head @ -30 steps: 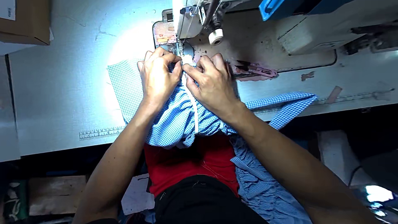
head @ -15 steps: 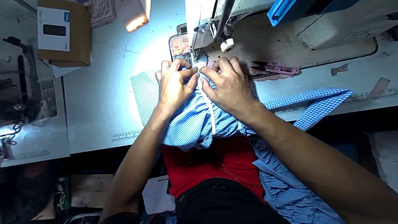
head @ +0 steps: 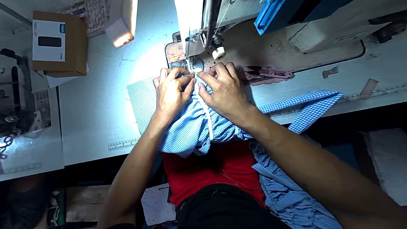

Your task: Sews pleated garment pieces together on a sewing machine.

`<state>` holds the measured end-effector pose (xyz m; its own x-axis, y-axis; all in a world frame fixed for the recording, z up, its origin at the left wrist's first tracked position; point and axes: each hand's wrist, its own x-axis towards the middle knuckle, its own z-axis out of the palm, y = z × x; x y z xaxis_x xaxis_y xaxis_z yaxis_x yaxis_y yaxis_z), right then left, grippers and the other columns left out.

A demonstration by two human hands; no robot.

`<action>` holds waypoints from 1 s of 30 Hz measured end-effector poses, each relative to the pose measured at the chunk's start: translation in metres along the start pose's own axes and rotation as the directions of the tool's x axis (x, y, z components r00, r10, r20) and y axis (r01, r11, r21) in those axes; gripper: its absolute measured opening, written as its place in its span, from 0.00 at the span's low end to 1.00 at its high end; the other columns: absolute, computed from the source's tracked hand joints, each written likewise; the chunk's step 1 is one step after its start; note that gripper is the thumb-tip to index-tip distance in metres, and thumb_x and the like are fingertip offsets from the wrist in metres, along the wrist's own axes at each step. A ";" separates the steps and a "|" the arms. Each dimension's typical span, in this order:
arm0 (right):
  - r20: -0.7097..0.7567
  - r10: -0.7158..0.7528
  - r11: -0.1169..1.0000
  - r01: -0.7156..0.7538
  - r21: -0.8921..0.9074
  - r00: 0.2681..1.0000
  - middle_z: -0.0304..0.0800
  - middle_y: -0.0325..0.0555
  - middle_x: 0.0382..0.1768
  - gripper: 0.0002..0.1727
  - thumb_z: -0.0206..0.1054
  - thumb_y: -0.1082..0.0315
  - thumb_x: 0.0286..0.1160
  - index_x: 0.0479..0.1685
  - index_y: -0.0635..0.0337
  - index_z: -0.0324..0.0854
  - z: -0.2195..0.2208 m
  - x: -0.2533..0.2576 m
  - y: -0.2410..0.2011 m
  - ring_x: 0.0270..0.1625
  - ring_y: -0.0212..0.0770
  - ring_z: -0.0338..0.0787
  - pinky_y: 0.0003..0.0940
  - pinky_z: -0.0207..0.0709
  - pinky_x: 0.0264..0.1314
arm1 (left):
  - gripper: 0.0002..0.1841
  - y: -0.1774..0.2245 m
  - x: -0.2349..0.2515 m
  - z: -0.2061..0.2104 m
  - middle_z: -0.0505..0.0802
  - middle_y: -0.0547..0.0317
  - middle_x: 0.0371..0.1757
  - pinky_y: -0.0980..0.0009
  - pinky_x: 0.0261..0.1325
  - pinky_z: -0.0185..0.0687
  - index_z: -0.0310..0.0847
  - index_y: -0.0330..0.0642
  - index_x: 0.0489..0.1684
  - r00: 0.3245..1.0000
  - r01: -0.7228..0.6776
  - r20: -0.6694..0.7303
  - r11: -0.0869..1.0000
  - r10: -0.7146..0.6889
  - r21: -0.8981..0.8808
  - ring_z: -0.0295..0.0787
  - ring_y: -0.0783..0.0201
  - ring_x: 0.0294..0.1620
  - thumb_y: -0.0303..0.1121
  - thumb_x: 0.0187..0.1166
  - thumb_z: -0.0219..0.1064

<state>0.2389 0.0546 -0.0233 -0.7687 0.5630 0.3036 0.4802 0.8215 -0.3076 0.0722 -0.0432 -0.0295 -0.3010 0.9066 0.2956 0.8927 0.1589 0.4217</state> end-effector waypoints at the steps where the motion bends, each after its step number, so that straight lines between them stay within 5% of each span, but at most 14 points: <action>1: 0.001 -0.005 1.000 0.005 0.000 1.000 0.84 0.53 0.51 0.22 0.56 0.52 0.85 0.67 0.44 0.89 0.000 0.000 0.000 0.57 0.56 0.80 0.47 0.72 0.55 | 0.14 -0.001 0.000 0.000 0.91 0.72 0.61 0.51 0.64 0.63 0.96 0.66 0.54 1.000 -0.001 -0.006 1.000 0.001 -0.008 0.79 0.61 0.65 0.50 0.85 0.63; 6: 0.025 -0.031 0.999 0.031 0.029 0.999 0.85 0.50 0.54 0.22 0.57 0.51 0.84 0.69 0.42 0.88 0.002 0.002 0.006 0.60 0.54 0.80 0.47 0.73 0.61 | 0.14 -0.003 -0.005 -0.002 0.90 0.63 0.61 0.48 0.67 0.63 0.96 0.62 0.51 0.994 -0.103 -0.035 0.995 0.103 -0.007 0.78 0.55 0.67 0.49 0.84 0.63; 8: 0.031 -0.033 0.998 0.032 0.054 0.999 0.85 0.48 0.56 0.22 0.57 0.52 0.84 0.68 0.42 0.88 0.001 0.003 0.007 0.61 0.52 0.79 0.46 0.73 0.62 | 0.17 0.005 -0.016 -0.011 0.92 0.64 0.64 0.44 0.75 0.62 0.96 0.60 0.54 0.980 -0.199 0.007 0.980 0.199 0.026 0.79 0.53 0.73 0.50 0.84 0.61; 12: 0.044 -0.012 0.998 0.009 0.058 0.999 0.85 0.51 0.63 0.24 0.53 0.62 0.82 0.72 0.46 0.86 0.002 0.006 0.006 0.66 0.56 0.80 0.48 0.74 0.66 | 0.29 0.014 -0.033 -0.020 0.91 0.70 0.71 0.43 0.82 0.56 0.90 0.61 0.67 0.971 -0.217 0.130 0.970 0.202 0.110 0.77 0.56 0.80 0.66 0.78 0.58; 20: 0.048 -0.027 1.000 0.026 0.017 0.998 0.85 0.52 0.64 0.24 0.54 0.62 0.82 0.74 0.48 0.85 -0.002 0.007 0.003 0.65 0.56 0.80 0.47 0.73 0.67 | 0.13 0.013 -0.025 -0.010 0.97 0.59 0.52 0.58 0.77 0.74 0.94 0.47 0.48 0.925 -0.380 -0.004 0.924 0.381 0.045 0.90 0.56 0.63 0.35 0.86 0.61; 25: 0.068 -0.027 0.995 0.021 0.093 0.997 0.87 0.50 0.64 0.24 0.53 0.64 0.83 0.73 0.46 0.86 -0.005 0.009 0.011 0.65 0.55 0.80 0.48 0.72 0.69 | 0.28 0.043 -0.037 -0.019 0.93 0.50 0.67 0.52 0.85 0.69 0.91 0.40 0.57 0.967 -0.196 0.176 0.979 0.183 0.059 0.85 0.52 0.75 0.57 0.80 0.62; 27: 0.083 -0.013 0.992 0.003 0.130 0.996 0.86 0.51 0.65 0.24 0.54 0.65 0.82 0.73 0.46 0.87 -0.007 0.012 0.012 0.66 0.55 0.80 0.47 0.71 0.70 | 0.26 0.044 -0.041 -0.016 0.92 0.50 0.69 0.53 0.84 0.70 0.90 0.40 0.59 0.976 -0.164 0.156 0.985 0.155 0.051 0.84 0.52 0.77 0.54 0.82 0.62; 30: 0.076 0.010 0.991 -0.020 0.131 0.997 0.86 0.50 0.65 0.24 0.55 0.63 0.82 0.71 0.45 0.88 -0.006 0.012 0.011 0.66 0.54 0.80 0.47 0.71 0.70 | 0.14 0.036 -0.042 -0.004 0.95 0.52 0.60 0.61 0.74 0.81 0.93 0.40 0.49 0.973 -0.231 -0.007 0.973 0.231 -0.008 0.90 0.54 0.68 0.37 0.87 0.61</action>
<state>0.2383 0.0710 -0.0174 -0.7937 0.5627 0.2313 0.4358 0.7911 -0.4292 0.1154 -0.0775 -0.0234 -0.0894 0.9160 0.3910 0.9352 -0.0579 0.3494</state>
